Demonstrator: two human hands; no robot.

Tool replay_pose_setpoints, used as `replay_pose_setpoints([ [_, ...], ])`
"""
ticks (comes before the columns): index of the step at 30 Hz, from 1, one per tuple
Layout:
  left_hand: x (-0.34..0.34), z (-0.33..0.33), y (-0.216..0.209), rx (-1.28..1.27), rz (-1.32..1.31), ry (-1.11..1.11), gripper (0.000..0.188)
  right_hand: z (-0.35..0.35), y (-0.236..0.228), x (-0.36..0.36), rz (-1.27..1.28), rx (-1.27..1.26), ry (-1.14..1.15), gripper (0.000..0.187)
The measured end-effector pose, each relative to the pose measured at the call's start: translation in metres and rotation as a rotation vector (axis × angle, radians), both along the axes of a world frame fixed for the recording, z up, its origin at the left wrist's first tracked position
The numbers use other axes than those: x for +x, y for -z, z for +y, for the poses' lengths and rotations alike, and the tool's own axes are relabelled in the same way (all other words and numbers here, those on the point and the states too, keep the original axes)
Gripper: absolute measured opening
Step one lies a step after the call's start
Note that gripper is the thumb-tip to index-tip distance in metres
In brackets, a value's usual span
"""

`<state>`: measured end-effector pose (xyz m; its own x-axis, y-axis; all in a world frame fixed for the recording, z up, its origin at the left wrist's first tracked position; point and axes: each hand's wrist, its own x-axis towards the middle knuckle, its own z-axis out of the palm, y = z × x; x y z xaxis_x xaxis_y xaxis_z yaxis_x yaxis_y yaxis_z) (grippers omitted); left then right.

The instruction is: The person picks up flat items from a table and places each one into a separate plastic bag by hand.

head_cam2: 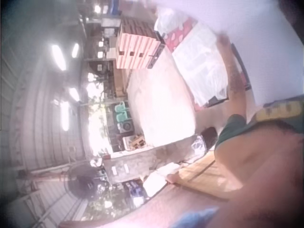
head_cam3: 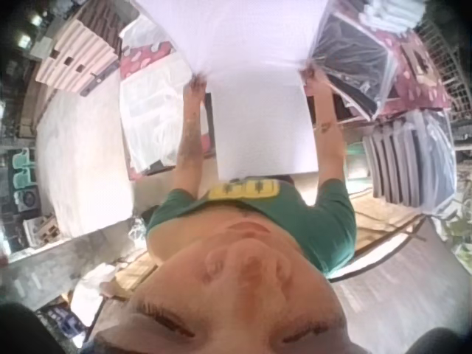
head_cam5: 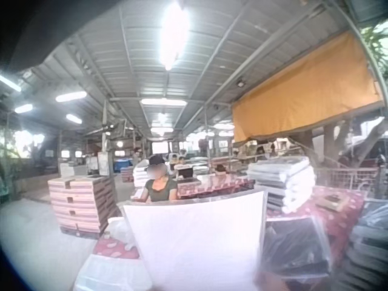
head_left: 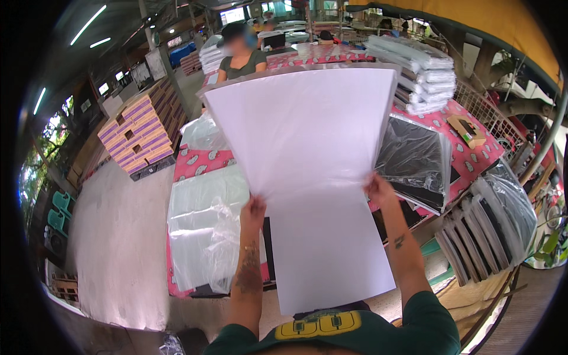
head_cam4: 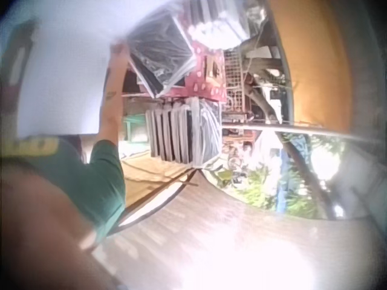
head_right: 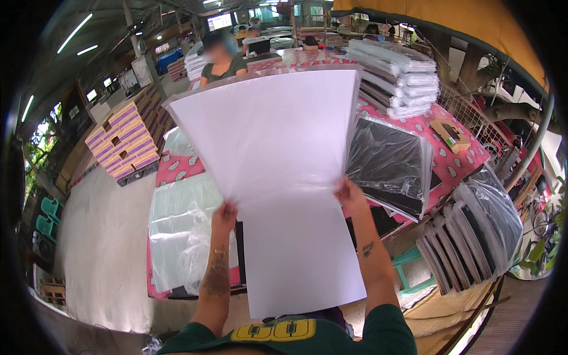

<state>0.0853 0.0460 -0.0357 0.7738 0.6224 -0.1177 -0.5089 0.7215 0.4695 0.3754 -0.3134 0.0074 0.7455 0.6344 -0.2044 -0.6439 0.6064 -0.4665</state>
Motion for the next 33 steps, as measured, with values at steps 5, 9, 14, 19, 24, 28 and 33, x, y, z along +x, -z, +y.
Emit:
replay_pose_setpoints([
  [5,-0.013,-0.039,0.000,0.379,0.490,-0.133,0.018,-0.013,0.050,-0.021,-0.254,-0.673,0.147,0.017],
  [9,0.059,-0.054,-0.051,1.039,0.427,-0.277,0.026,0.006,0.036,-0.004,-0.700,-0.583,0.366,0.024],
  [14,0.135,-0.078,-0.094,1.299,0.467,0.138,0.028,-0.077,0.004,0.039,-0.476,-0.636,0.438,0.029],
  [19,0.239,-0.181,-0.094,0.869,0.534,0.627,0.025,-0.212,0.005,0.092,-0.425,-0.900,0.653,0.047],
  [24,0.315,-0.218,-0.024,0.688,0.555,0.632,0.024,-0.251,0.012,0.108,-0.642,-1.816,0.708,0.080],
  [28,0.324,-0.226,-0.013,0.564,0.563,0.556,0.023,-0.148,-0.034,0.037,-1.612,-2.003,0.180,0.096],
  [33,0.239,-0.242,-0.019,1.435,0.616,0.046,0.037,-0.111,0.021,0.069,-1.777,-1.993,-0.015,0.099],
])
